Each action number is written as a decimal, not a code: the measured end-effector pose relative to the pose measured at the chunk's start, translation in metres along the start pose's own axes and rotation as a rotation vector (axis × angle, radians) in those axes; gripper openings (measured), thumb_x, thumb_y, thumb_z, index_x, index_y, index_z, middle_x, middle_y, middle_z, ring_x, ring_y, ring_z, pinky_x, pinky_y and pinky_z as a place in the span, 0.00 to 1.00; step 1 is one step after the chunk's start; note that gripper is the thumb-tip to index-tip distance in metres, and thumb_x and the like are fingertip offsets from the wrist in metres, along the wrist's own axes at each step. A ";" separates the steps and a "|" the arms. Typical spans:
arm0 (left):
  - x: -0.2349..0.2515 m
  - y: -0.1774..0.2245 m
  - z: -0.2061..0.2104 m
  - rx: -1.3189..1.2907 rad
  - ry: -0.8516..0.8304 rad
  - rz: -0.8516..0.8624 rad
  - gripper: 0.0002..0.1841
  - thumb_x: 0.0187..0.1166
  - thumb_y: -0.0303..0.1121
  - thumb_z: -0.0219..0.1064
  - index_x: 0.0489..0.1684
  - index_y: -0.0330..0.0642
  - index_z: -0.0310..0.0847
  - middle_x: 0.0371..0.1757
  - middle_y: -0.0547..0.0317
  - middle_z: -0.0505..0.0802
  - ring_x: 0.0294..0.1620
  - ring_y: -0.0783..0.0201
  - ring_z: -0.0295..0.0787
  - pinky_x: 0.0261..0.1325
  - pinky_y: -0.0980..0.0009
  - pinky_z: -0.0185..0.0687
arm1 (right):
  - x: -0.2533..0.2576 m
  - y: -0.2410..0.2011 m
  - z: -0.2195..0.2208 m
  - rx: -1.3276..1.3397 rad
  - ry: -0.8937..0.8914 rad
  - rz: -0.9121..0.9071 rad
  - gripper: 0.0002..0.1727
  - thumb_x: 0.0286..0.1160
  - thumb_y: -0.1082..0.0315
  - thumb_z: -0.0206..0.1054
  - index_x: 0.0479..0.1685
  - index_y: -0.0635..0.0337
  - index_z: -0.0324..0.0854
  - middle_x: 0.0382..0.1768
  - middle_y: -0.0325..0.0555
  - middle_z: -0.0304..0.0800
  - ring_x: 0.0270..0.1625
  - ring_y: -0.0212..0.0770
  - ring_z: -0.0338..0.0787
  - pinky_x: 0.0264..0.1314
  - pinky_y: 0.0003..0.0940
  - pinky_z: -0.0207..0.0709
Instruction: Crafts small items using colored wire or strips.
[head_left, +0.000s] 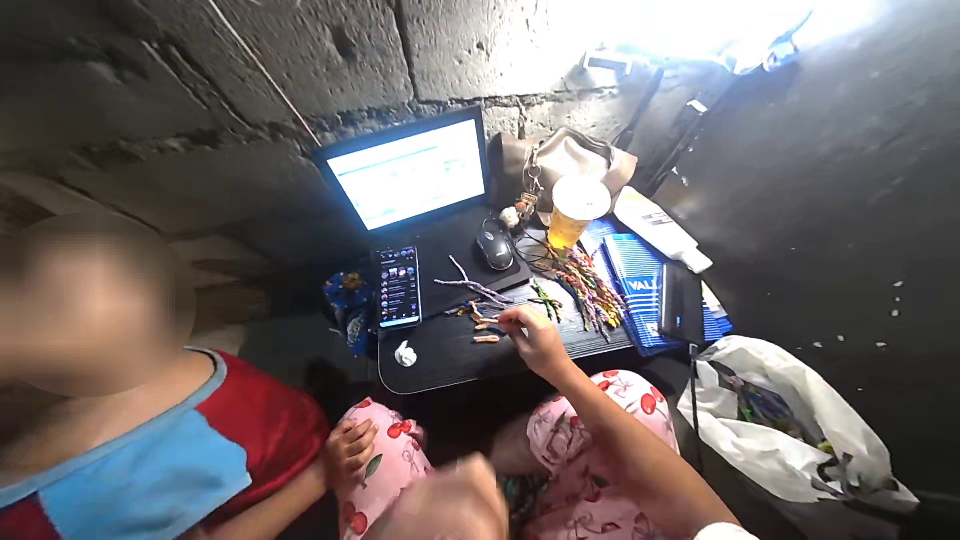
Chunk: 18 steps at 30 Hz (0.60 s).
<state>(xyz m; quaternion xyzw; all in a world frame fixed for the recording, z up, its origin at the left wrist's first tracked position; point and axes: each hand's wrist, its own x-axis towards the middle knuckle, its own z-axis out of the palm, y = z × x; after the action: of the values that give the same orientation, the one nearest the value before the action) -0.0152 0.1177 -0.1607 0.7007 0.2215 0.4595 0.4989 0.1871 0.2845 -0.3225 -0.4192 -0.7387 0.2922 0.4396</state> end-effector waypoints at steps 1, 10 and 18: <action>0.007 -0.036 -0.003 0.032 0.074 -0.020 0.14 0.83 0.52 0.65 0.34 0.55 0.81 0.42 0.74 0.86 0.50 0.80 0.82 0.55 0.81 0.77 | -0.001 -0.003 0.000 0.084 -0.014 0.024 0.11 0.80 0.72 0.64 0.49 0.70 0.87 0.47 0.54 0.93 0.48 0.38 0.92 0.58 0.31 0.85; 0.025 -0.160 0.005 0.306 0.712 -0.240 0.12 0.79 0.27 0.68 0.54 0.29 0.85 0.50 0.55 0.92 0.50 0.75 0.89 0.57 0.78 0.86 | -0.017 -0.024 0.012 0.600 -0.198 0.173 0.09 0.80 0.70 0.63 0.47 0.68 0.82 0.45 0.37 0.88 0.47 0.21 0.86 0.55 0.21 0.82; 0.027 -0.162 0.007 0.433 0.675 -0.208 0.12 0.80 0.31 0.68 0.50 0.30 0.87 0.47 0.56 0.90 0.49 0.77 0.87 0.55 0.82 0.84 | -0.019 -0.028 0.008 0.505 -0.228 0.131 0.13 0.83 0.67 0.63 0.51 0.72 0.82 0.46 0.42 0.89 0.48 0.21 0.87 0.56 0.19 0.81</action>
<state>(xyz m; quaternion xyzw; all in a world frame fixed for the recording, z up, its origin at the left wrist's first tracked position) 0.0279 0.2000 -0.2959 0.5732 0.5340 0.5534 0.2830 0.1752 0.2536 -0.3114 -0.3076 -0.6585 0.5400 0.4245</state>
